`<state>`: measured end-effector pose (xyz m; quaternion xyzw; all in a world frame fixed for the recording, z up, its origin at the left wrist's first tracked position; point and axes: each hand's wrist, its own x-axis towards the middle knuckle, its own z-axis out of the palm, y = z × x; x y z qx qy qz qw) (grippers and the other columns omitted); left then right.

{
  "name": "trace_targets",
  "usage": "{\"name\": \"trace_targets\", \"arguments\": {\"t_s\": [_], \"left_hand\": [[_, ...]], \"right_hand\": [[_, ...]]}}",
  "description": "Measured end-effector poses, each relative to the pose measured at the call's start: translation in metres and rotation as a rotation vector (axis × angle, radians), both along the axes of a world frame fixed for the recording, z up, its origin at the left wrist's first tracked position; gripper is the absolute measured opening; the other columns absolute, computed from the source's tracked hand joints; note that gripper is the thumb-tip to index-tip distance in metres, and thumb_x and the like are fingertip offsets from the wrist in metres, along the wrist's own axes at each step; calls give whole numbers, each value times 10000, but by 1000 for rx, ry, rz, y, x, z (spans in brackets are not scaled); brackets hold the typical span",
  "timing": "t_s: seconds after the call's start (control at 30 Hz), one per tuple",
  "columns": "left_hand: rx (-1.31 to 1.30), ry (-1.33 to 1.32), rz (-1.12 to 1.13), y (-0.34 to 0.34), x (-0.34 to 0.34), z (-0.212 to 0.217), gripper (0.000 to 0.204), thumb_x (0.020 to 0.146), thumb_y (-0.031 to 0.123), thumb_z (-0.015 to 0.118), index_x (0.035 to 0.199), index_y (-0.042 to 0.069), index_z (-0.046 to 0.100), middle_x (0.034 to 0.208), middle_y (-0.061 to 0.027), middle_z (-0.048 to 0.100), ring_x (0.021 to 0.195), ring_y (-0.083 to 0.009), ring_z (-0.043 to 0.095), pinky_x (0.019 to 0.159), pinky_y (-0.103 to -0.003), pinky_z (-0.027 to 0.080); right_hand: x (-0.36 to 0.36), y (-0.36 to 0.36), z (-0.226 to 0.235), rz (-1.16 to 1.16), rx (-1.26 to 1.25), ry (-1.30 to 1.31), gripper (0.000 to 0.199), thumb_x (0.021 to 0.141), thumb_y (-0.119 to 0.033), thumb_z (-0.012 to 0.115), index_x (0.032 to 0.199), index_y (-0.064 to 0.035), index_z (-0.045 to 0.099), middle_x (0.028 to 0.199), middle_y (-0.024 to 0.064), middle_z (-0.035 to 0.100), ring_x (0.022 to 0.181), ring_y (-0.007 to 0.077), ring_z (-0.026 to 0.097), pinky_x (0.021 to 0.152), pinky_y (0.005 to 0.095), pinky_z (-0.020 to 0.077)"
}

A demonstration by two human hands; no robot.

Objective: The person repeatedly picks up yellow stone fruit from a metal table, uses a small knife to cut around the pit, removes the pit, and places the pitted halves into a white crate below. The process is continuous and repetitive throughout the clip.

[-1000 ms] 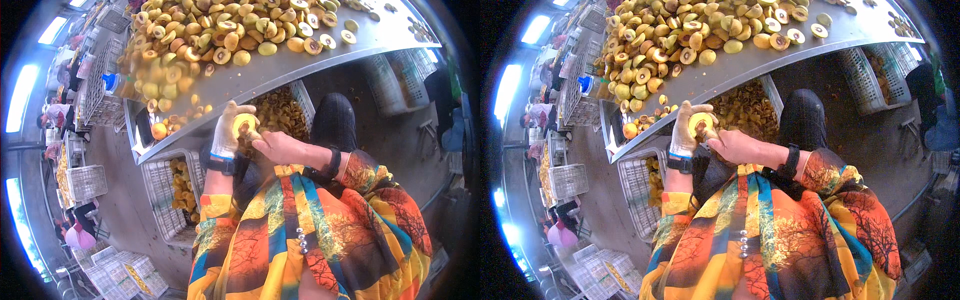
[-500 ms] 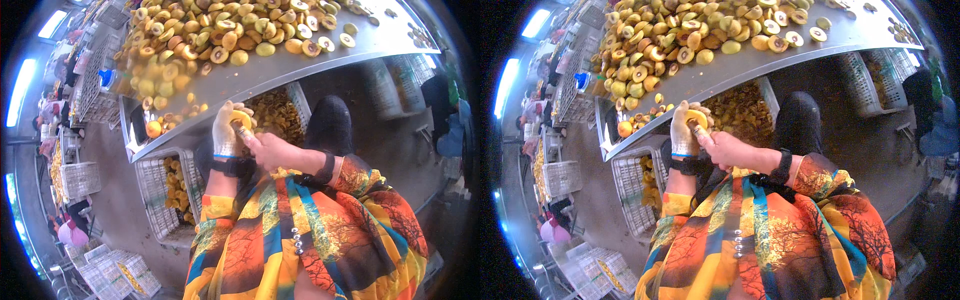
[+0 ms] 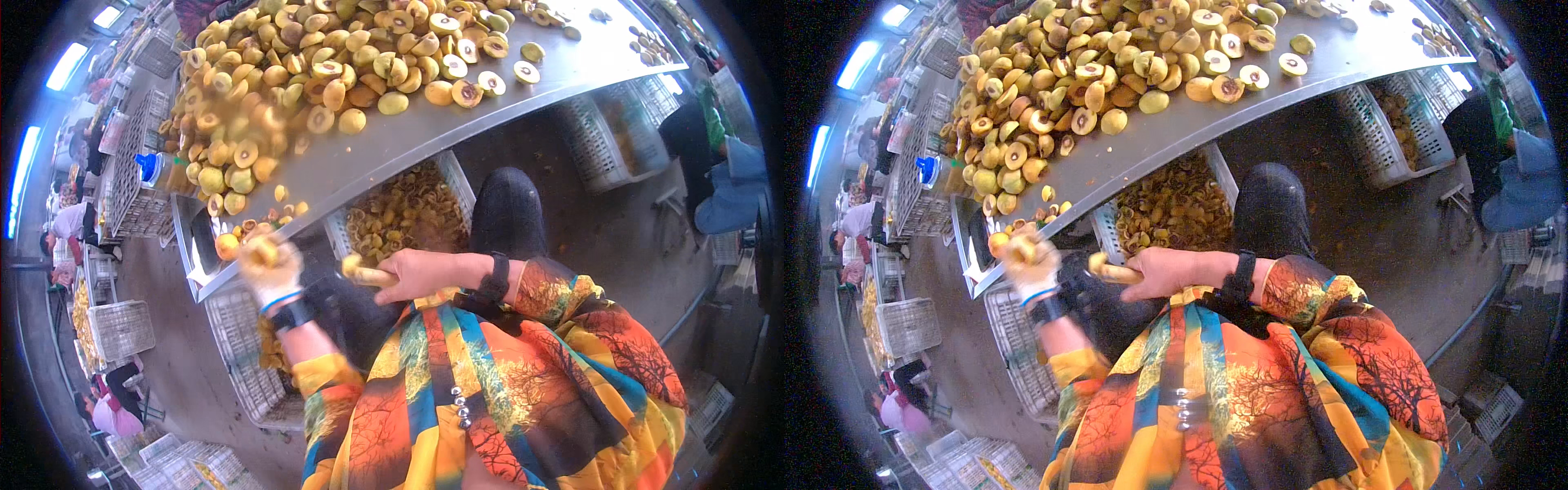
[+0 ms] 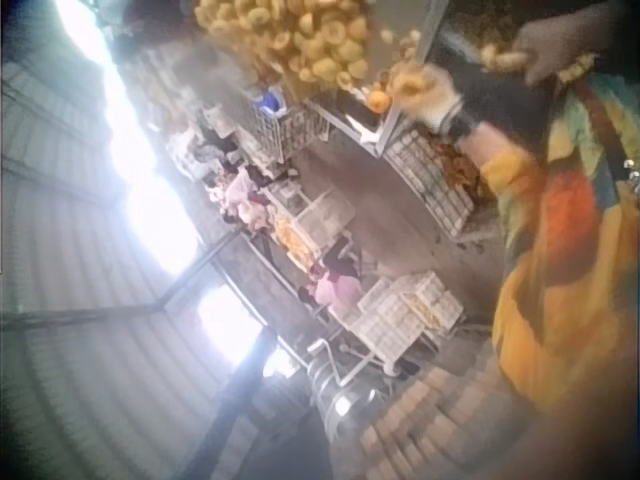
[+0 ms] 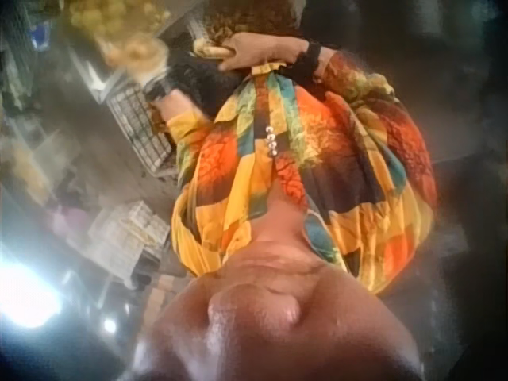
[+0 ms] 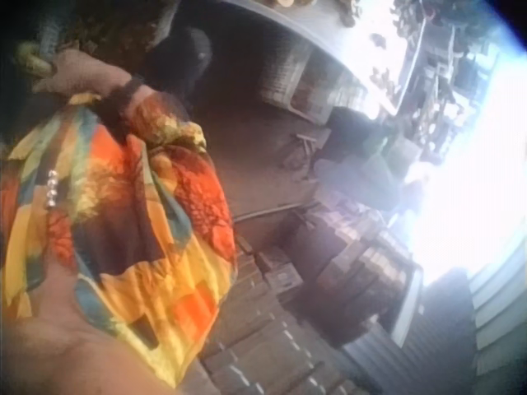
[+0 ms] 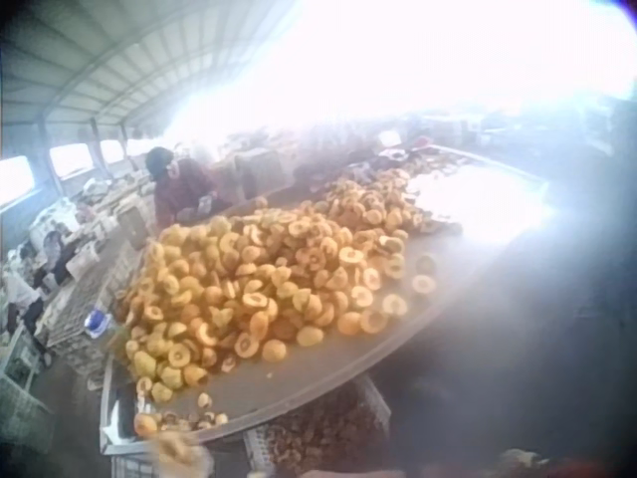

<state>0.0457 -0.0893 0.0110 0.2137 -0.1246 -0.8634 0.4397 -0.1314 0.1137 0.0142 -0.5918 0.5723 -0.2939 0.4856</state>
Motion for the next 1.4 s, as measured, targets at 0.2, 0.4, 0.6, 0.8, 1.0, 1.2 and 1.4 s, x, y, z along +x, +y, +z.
{"name": "trace_targets", "arguments": {"t_s": [0.2,0.4,0.6,0.8,1.0,1.2,1.4], "left_hand": [[-263,-1472,590,-10,145,13,394,825,423,529,907,47,614,806,-78,616,729,-222,588,621,-347,481],[-370,-2058,315,36,288,-49,493,842,398,542,1086,-28,587,1086,-188,601,943,-281,565,853,-357,415],[-287,-1751,356,61,256,-67,427,853,286,577,1078,-76,565,961,-125,615,834,-198,551,776,-307,440],[-486,-1552,346,36,184,-37,363,854,185,562,1078,-100,554,973,-142,616,855,-203,561,814,-303,442],[-602,-805,-150,63,-27,41,463,918,375,440,1150,-19,515,1055,-148,588,857,-219,609,639,-271,519],[-110,-343,-535,78,-121,25,674,862,617,351,1198,41,449,1109,-118,548,965,-248,566,747,-360,513],[0,-440,-195,83,-103,25,488,912,513,355,1050,67,498,805,-108,601,630,-254,597,432,-334,463]], "right_hand": [[-43,16,13,-94,-92,896,210,748,-80,522,949,-25,499,757,124,590,662,269,626,557,376,506],[-156,-42,24,-427,-148,1168,126,853,-61,433,953,4,473,748,96,539,582,179,579,439,285,479],[-260,-64,-8,-503,-49,1111,381,667,-197,683,962,7,552,818,196,614,731,320,626,648,407,502],[-263,-62,-17,-647,-78,982,425,581,-240,695,883,45,602,700,188,620,684,319,630,660,372,500],[-155,-55,26,-615,-331,439,650,600,-344,774,1083,-18,486,851,177,623,797,309,623,718,364,492],[-72,-38,40,-356,-559,454,863,581,-435,783,1224,-10,397,983,190,609,889,356,602,769,382,486],[-54,0,34,-726,-253,330,489,745,-309,682,1099,-33,491,817,199,617,785,346,622,668,384,502]]}}
